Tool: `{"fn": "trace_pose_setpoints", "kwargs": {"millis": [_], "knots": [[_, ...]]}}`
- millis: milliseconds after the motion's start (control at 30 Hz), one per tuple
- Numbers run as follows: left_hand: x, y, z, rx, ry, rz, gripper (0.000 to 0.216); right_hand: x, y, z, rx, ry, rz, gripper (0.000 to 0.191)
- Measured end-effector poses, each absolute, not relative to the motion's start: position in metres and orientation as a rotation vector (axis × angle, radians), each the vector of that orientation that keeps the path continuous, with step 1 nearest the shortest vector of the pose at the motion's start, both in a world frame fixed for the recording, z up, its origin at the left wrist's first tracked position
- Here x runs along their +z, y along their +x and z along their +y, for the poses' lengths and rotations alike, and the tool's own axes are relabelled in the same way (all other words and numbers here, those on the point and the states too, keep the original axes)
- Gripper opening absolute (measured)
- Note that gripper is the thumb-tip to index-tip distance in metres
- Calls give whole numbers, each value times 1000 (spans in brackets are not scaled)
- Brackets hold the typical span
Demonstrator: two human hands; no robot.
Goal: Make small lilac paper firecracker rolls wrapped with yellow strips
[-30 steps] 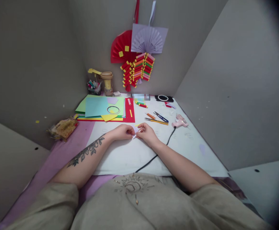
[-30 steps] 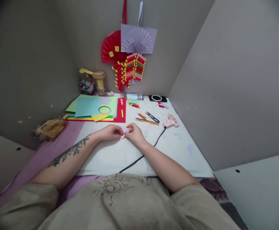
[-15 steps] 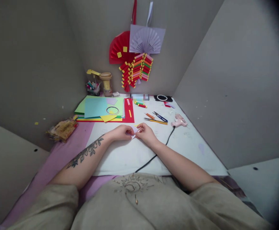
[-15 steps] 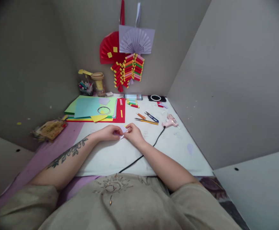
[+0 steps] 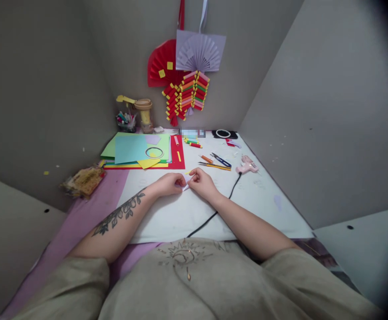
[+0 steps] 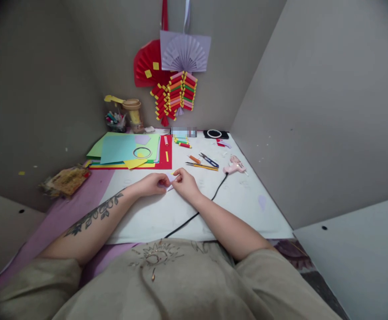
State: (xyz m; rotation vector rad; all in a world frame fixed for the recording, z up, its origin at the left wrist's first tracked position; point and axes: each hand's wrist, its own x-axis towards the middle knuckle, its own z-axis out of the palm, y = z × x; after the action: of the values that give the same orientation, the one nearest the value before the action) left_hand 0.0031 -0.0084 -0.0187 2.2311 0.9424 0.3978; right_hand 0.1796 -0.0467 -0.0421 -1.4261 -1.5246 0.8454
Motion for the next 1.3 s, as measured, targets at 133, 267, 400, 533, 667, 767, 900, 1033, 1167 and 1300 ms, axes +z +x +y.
{"fn": "trace_pose_setpoints", "kwargs": {"millis": [133, 267, 400, 533, 667, 767, 900, 1033, 1167, 1300], "knots": [[-18, 3, -8, 398, 2203, 922, 24, -36, 185, -46, 649, -1491, -1665, 12], [-17, 3, -9, 405, 2202, 924, 23, -35, 189, -44, 563, -1495, -1736, 8], [-18, 2, -9, 405, 2219, 932, 22, -36, 191, -40, 598, -1509, -1700, 9], [-19, 2, -7, 404, 2225, 922, 20, -36, 190, -39, 629, -1514, -1683, 9], [-20, 2, -7, 379, 2230, 934, 17, -38, 190, -39, 625, -1539, -1709, 10], [-20, 3, -7, 375, 2224, 938, 16, -40, 189, -40, 578, -1542, -1749, 11], [-19, 3, -7, 373, 2214, 924, 16, -42, 189, -41, 533, -1533, -1800, 12], [-19, 3, -7, 374, 2216, 929, 15, -43, 190, -41, 503, -1531, -1833, 12], [-20, 3, -6, 366, 2232, 927, 14, -42, 189, -43, 484, -1523, -1863, 12], [-23, 3, -5, 366, 2237, 910, 12, -39, 186, -45, 472, -1525, -1906, 12]]}}
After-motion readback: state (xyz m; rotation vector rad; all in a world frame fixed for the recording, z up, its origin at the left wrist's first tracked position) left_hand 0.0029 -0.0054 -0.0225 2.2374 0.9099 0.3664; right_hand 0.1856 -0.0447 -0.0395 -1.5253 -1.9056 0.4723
